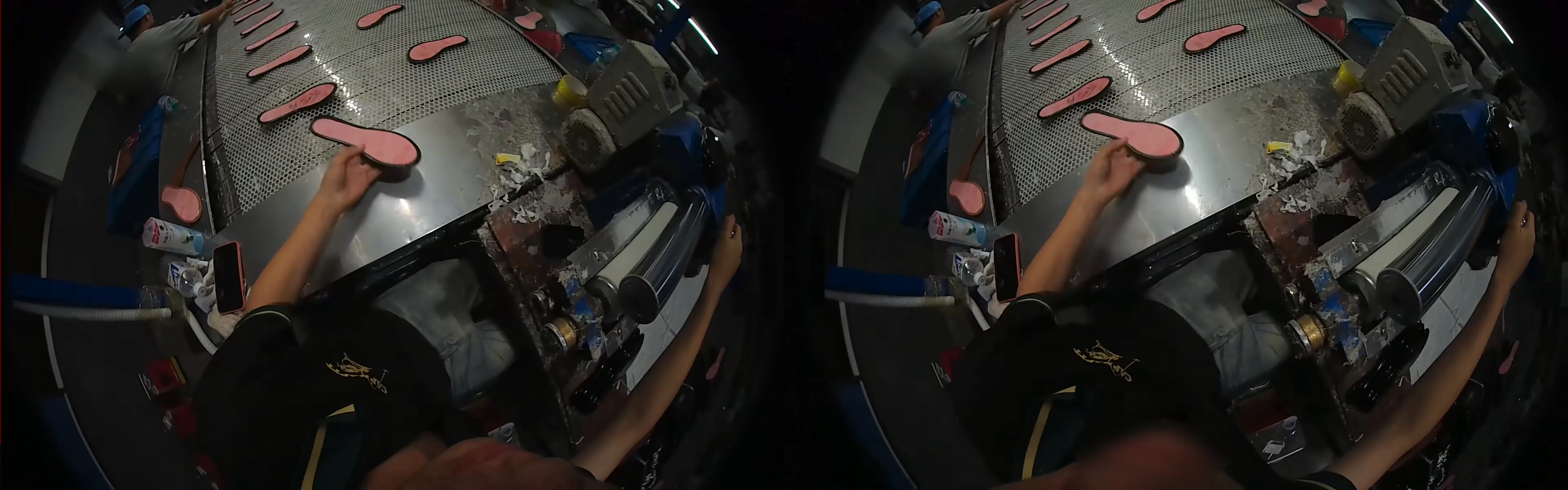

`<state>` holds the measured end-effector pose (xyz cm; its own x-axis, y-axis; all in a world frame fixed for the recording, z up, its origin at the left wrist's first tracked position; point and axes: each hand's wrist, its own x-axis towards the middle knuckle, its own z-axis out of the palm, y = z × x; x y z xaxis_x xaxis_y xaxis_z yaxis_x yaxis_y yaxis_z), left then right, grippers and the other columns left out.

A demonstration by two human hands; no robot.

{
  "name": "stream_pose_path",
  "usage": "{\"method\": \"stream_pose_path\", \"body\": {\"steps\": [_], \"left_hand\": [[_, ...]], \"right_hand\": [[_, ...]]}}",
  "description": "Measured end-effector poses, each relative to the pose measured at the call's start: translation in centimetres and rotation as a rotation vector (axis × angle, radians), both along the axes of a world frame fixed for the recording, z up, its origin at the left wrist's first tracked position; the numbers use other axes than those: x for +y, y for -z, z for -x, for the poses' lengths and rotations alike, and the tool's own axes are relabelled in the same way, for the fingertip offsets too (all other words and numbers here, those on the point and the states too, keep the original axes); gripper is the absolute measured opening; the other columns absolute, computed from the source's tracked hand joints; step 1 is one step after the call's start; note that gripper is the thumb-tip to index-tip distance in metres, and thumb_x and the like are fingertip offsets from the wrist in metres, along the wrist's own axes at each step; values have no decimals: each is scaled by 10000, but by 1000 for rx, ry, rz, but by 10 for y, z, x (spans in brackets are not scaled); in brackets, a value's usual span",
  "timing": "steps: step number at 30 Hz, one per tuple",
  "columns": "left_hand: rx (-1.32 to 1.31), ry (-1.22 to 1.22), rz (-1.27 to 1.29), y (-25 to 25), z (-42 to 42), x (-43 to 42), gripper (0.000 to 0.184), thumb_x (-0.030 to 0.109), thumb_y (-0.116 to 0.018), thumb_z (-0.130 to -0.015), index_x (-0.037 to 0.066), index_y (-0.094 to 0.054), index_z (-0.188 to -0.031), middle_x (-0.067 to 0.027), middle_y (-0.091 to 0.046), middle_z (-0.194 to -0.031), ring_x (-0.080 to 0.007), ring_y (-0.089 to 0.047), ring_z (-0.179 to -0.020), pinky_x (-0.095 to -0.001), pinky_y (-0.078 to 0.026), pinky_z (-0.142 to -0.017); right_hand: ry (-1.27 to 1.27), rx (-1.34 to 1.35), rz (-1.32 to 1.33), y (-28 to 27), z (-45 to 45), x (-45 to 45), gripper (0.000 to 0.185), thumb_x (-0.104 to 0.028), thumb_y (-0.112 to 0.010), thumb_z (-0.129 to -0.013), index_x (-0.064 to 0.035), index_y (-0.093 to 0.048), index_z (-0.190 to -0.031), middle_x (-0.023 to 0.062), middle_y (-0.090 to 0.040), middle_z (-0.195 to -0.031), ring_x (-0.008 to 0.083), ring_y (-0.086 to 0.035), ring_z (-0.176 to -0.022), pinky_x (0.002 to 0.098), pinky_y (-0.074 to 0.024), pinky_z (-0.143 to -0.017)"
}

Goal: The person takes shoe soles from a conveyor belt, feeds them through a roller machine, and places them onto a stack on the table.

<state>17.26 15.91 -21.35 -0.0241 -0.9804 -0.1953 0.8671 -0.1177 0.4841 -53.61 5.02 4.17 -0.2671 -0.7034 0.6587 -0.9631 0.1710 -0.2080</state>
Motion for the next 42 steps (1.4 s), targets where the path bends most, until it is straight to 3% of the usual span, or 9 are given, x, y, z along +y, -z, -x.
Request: {"method": "stream_pose_path", "body": {"steps": [5, 9, 15, 19, 23, 26, 35, 41, 42], "left_hand": [[-361, -160, -250, -5, -77, 21, 379, 190, -518, -969, -81, -463, -1228, -237, -522, -1291, -364, -571, -1160, -414, -515, -976], [-863, -137, -341, -9, -113, 33, 272, 217, -531, -966, -35, -621, -1013, -118, -681, -875, -173, -681, -727, -294, -591, -650], [-1862, -209, 17, 7, -180, -58, 399, 272, -555, -912, -68, -632, -1107, -171, -701, -978, -276, -668, -884, -364, -492, -805], [-1985, -11, 34, 34, -199, -103, 447, 313, -507, -957, -55, -608, -1189, -245, -642, -1152, -336, -608, -1118, -376, -442, -958], [-2221, 46, 73, 28, -178, -102, 383, 274, -475, -957, -38, -649, -1095, -296, -618, -1050, -444, -577, -1000, -479, -442, -901], [-2180, -132, 179, 25, -157, -82, 363, 267, -461, -943, -52, -630, -972, -248, -602, -1045, -400, -555, -991, -468, -430, -838], [-2321, 110, 199, 26, -134, -33, 338, 267, -515, -964, -10, -631, -1120, -225, -565, -1071, -382, -584, -957, -428, -469, -845], [-2299, 92, 176, 11, -115, -27, 370, 272, -564, -924, -8, -616, -1160, -222, -588, -1069, -363, -609, -980, -419, -492, -832], [-2399, 29, 275, 3, -109, -28, 364, 256, -587, -911, -4, -610, -1165, -209, -591, -1071, -353, -615, -963, -414, -496, -818]], "right_hand": [[-13, -28, 10, 0, -4, 3, 579, -604, -396, -965, -89, -648, -1046, 105, -569, -721, 243, -569, -664, 393, -443, -653], [-56, -34, -13, -1, 8, 1, 577, -598, -396, -967, -87, -649, -1053, 112, -589, -744, 253, -585, -689, 400, -444, -662], [18, 8, 7, 0, 18, -5, 574, -590, -395, -969, -84, -651, -1063, 122, -620, -777, 267, -609, -727, 411, -447, -676], [32, -247, -202, -35, -36, 20, 575, -580, -394, -971, -77, -659, -1061, 149, -636, -815, 291, -619, -791, 442, -447, -704], [-14, 14, -18, -75, -51, 21, 520, -523, -454, -965, -43, -646, -1021, 165, -679, -888, 316, -649, -810, 414, -477, -718], [-80, 37, -28, -95, -83, 5, 586, -602, -478, -917, -50, -645, -1022, 181, -684, -939, 355, -659, -919, 435, -494, -768], [99, 149, -352, -92, -139, -54, 777, -680, -605, -772, -40, -630, -1211, 210, -655, -1176, 376, -639, -1083, 493, -495, -917], [55, 74, -309, -97, -119, -66, 548, -440, -729, -756, 25, -699, -1046, 219, -688, -1073, 349, -682, -974, 416, -542, -813], [-61, -191, -207, -101, -109, -60, 524, -357, -743, -754, 18, -665, -1111, 205, -685, -1067, 307, -674, -956, 381, -535, -794]]}}
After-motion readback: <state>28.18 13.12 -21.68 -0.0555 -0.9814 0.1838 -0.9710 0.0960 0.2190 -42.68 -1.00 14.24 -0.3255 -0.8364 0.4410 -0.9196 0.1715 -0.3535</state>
